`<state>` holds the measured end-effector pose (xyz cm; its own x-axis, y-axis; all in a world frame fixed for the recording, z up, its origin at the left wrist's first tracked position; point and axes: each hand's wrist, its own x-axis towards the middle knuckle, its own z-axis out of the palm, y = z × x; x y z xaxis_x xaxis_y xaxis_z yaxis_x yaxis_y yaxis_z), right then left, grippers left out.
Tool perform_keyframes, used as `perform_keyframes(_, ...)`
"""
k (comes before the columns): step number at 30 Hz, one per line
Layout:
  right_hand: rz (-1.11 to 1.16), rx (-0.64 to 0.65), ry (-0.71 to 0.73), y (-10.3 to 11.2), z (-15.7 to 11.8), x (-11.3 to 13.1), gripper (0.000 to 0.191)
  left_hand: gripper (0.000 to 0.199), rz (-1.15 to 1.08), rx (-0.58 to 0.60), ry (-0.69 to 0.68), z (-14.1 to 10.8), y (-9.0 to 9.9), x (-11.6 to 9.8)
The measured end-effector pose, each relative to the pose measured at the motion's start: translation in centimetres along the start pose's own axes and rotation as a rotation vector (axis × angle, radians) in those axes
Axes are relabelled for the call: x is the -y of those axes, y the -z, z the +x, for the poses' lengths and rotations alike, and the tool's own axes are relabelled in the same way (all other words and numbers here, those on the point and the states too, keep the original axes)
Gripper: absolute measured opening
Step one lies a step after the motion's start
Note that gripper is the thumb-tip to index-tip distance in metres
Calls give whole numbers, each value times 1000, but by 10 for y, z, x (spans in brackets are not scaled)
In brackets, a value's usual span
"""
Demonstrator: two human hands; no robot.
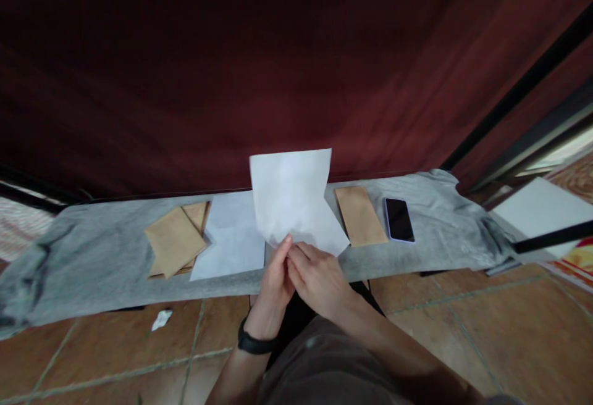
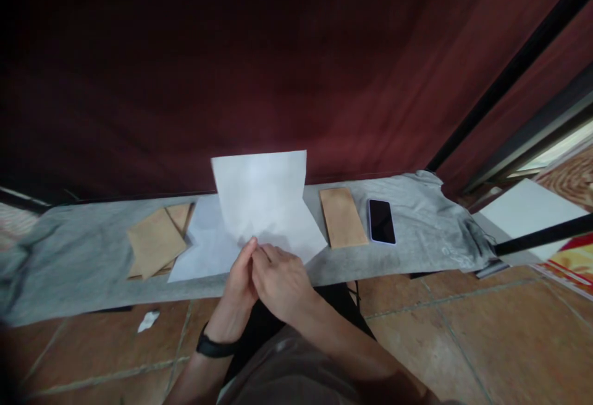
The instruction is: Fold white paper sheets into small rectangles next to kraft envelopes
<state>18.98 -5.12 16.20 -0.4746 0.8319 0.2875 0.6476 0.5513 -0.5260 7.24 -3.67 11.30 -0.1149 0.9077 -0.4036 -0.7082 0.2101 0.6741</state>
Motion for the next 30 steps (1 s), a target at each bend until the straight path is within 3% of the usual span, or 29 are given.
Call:
perform_keyframes(4,55,33,37,-30,-4,-16,27,28,224,-91,47,29,31,7)
perform_keyframes(8,97,48,-3,-53,-21,-45,33,23,311,-92,57,51,53,17)
perform_keyframes(14,11,-13,-41,-79,-47,-91,33,31,431,-45,131,63,73,26)
perform_keyframes(18,-30,-20,-24,-84,-55,-115,33,40,436,33,221,64,80,16)
perform_keyframes(20,-42,-23,-25,-84,-56,-125,34,38,469,12,241,65,83,10)
perform_keyframes(26,-130,-31,-48,-91,-55,-147,41,35,518,-76,143,68,82,19)
perform_keyframes(30,-208,-18,-57,-99,-59,-153,46,38,707,-109,-64,59,80,26)
